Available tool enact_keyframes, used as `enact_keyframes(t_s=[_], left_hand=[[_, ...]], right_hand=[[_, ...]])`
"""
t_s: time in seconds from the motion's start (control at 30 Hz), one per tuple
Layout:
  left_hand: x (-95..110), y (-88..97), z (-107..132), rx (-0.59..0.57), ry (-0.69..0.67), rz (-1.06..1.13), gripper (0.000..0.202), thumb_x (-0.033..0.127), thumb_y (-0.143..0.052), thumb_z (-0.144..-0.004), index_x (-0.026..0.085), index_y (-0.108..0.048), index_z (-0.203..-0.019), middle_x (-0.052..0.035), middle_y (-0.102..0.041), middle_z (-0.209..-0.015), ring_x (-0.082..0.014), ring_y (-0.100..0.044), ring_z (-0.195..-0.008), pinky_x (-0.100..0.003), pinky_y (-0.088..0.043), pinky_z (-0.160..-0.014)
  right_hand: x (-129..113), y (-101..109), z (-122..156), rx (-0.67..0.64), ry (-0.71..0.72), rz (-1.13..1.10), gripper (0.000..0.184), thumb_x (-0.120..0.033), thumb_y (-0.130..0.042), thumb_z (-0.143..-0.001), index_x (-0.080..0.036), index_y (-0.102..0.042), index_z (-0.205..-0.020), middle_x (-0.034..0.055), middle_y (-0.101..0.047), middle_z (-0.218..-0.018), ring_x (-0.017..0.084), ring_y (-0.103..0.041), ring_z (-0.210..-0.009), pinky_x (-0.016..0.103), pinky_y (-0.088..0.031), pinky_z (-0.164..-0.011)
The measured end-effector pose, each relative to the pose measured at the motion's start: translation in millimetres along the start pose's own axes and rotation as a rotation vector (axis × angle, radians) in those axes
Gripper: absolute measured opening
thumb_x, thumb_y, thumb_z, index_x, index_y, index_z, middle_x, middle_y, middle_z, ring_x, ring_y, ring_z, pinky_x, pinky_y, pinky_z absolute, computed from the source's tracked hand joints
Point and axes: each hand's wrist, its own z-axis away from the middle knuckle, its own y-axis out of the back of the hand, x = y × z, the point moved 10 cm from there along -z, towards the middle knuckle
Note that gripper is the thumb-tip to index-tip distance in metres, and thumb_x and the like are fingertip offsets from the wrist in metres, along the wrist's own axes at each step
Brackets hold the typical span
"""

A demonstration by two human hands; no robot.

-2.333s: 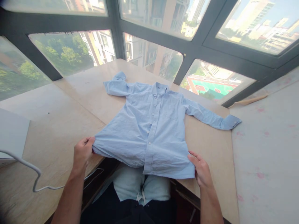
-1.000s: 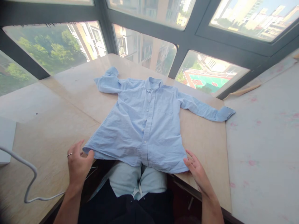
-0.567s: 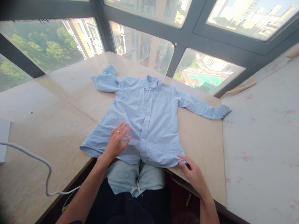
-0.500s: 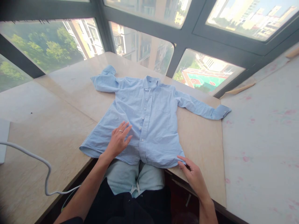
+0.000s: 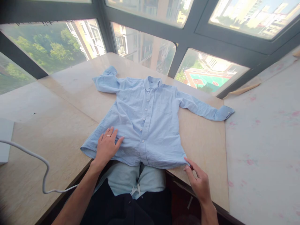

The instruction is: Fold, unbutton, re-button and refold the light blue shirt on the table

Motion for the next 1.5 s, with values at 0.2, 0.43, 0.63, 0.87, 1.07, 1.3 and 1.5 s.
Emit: enact_keyframes(t_s=[0.2,0.43,0.63,0.87,1.07,1.3,1.5], left_hand=[[4.6,-1.5,-3.9,0.014,0.04,-0.015,0.054,0.043,-0.042,-0.095,0.008,-0.055,-0.135,-0.022,-0.049,-0.145,-0.0361,-0.041,-0.138,-0.056,-0.033,-0.11],[4.8,-1.5,-4.4,0.02,0.032,0.006,0.054,0.042,-0.042,-0.095,0.009,-0.055,-0.135,-0.0239,-0.05,-0.144,-0.0381,-0.041,-0.138,-0.059,-0.033,-0.109],[6.1,-2.4,-4.8,0.0,0.051,0.003,0.056,0.043,-0.042,-0.094,0.008,-0.053,-0.137,-0.0245,-0.046,-0.147,-0.0394,-0.038,-0.139,-0.06,-0.033,-0.109],[4.4,-1.3,-6.4,-0.021,0.059,-0.002,0.054,0.043,-0.045,-0.094,0.009,-0.055,-0.135,-0.0239,-0.046,-0.147,-0.0392,-0.038,-0.139,-0.061,-0.034,-0.109],[17.4,21.7,-16.3,0.052,0.013,0.255,0.04,0.039,-0.047,-0.095,0.014,-0.067,-0.118,-0.0163,-0.067,-0.122,-0.0295,-0.059,-0.118,-0.044,-0.048,-0.1],[81.4,14.8,-44.2,-0.052,-0.303,0.437,0.029,0.027,-0.052,-0.093,0.022,-0.07,-0.115,-0.0084,-0.07,-0.113,-0.0226,-0.061,-0.11,-0.037,-0.049,-0.097],[93.5,-2.3,-95.9,-0.093,-0.318,0.289,0.031,0.021,-0.048,-0.094,0.023,-0.07,-0.115,-0.0078,-0.07,-0.116,-0.0251,-0.058,-0.114,-0.041,-0.045,-0.098]], right_hand=[[-1.0,-5.4,-5.7,0.095,-0.026,0.085,0.06,-0.051,-0.058,-0.082,-0.013,-0.06,-0.128,0.0061,-0.071,-0.084,0.019,-0.065,-0.07,0.031,-0.055,-0.067],[14.3,-14.7,-4.2,0.049,-0.168,-0.003,0.049,-0.054,-0.059,-0.08,-0.016,-0.07,-0.108,0.0119,-0.074,-0.096,0.024,-0.069,-0.08,0.035,-0.056,-0.074],[30.1,-6.5,0.3,-0.007,-0.241,-0.17,0.055,-0.05,-0.063,-0.077,-0.012,-0.065,-0.117,-0.0016,-0.059,-0.064,0.015,-0.056,-0.055,0.026,-0.047,-0.052],[23.8,-32.8,-3.1,-0.405,-0.124,-0.012,0.067,-0.037,-0.06,-0.076,-0.015,-0.052,-0.138,-0.0042,-0.057,-0.067,0.015,-0.053,-0.058,0.027,-0.047,-0.057],[-38.1,-15.2,-22.6,-0.439,0.069,0.089,0.064,-0.032,-0.055,-0.081,-0.017,-0.048,-0.143,-0.003,-0.055,-0.068,0.013,-0.053,-0.057,0.026,-0.049,-0.06],[-145.2,-67.8,-71.7,-0.522,0.457,-0.054,0.038,-0.032,-0.052,-0.091,-0.023,-0.063,-0.127,0.0029,-0.063,-0.083,0.015,-0.059,-0.073,0.029,-0.052,-0.073],[-183.0,-139.2,-126.2,-0.477,0.714,0.07,0.041,-0.013,-0.044,-0.089,-0.021,-0.062,-0.125,0.0092,-0.063,-0.122,0.017,-0.063,-0.089,0.032,-0.053,-0.082]])
